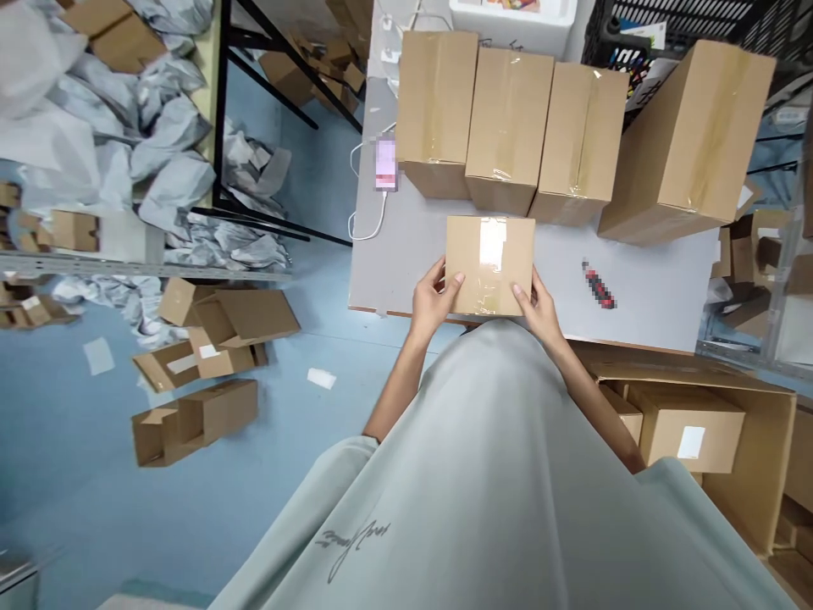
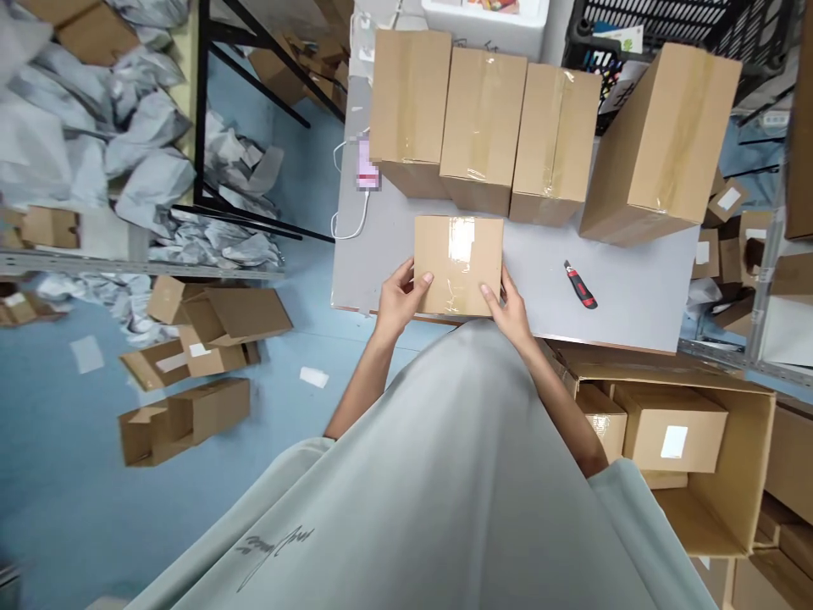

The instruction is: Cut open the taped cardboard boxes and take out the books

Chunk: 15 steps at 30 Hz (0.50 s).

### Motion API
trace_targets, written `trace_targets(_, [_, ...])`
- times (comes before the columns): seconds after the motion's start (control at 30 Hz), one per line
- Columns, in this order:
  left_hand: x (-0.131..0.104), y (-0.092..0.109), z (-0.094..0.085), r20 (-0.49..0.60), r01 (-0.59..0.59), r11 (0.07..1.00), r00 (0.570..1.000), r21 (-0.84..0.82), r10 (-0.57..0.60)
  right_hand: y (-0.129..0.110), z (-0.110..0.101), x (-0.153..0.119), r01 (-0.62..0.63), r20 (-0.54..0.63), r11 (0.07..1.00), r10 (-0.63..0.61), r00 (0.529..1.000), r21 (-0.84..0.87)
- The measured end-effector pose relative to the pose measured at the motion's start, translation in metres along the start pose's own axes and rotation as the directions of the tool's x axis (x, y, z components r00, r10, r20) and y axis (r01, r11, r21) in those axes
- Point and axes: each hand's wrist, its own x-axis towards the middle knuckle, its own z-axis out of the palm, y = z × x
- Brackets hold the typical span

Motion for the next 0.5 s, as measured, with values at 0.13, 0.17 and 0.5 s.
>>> trace_targets(0.13, [0.007,-0.009,-0.007,-0.016,0.001,1.000,1.000,0.006,-0.001,0.004,0.019,0.004,-0.009,-0.072,0.994,0.001,0.997,-0.105])
trace_targets(0.17, [0.008,-0.012,-0.008,-0.021,0.000,1.000,1.000,0.006,0.000,0.004,0.018,0.004,-0.002,-0.076,0.994,-0.006,0.997,-0.113])
trace_targets(0.5, [0.060,-0.092,0.003,-0.019,0.366,0.930,0.931,0.031,-0.365,0.020,-0.051,-0.004,0.011,-0.287,0.963,-0.091,0.953,-0.267])
